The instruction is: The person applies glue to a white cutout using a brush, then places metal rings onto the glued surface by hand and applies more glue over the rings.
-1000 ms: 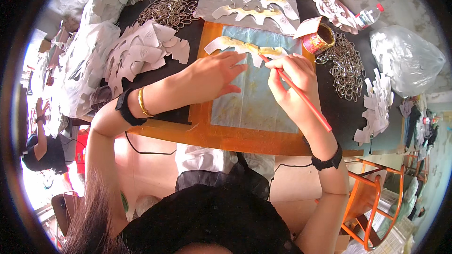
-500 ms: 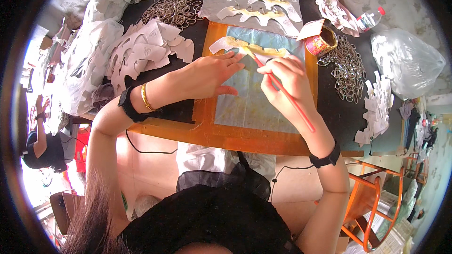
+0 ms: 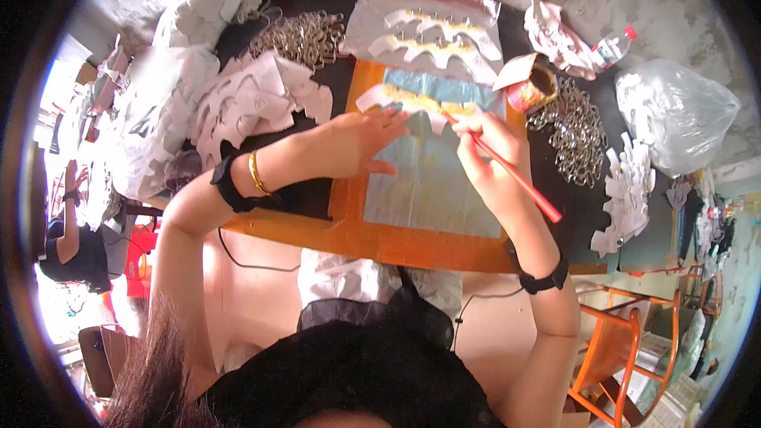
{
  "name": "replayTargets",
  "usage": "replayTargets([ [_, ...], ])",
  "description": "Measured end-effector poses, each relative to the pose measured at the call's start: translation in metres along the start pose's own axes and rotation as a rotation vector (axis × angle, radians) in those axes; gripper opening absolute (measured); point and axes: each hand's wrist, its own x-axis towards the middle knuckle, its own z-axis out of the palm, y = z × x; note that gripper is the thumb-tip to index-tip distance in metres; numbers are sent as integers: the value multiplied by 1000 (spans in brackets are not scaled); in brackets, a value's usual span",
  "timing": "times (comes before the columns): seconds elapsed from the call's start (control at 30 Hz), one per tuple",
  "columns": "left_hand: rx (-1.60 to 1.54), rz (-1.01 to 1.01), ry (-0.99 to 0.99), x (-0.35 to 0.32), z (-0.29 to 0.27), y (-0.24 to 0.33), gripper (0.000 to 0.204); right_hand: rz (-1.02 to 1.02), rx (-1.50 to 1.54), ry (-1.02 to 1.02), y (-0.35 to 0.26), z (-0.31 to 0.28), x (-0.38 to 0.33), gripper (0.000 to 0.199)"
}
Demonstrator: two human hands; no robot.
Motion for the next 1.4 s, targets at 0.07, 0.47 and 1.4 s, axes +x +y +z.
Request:
replayTargets([
  [0.07, 23, 18, 34, 9, -12, -5, 60, 414, 541, -8, 16, -5, -12, 5],
  [0.47, -271, -481, 137, 17, -17, -68, 27, -64, -269, -252, 66, -22, -15, 21],
  [1.4, -260, -547, 221, 46, -15, -131, 31, -37, -181, -210, 111, 30, 51, 2],
])
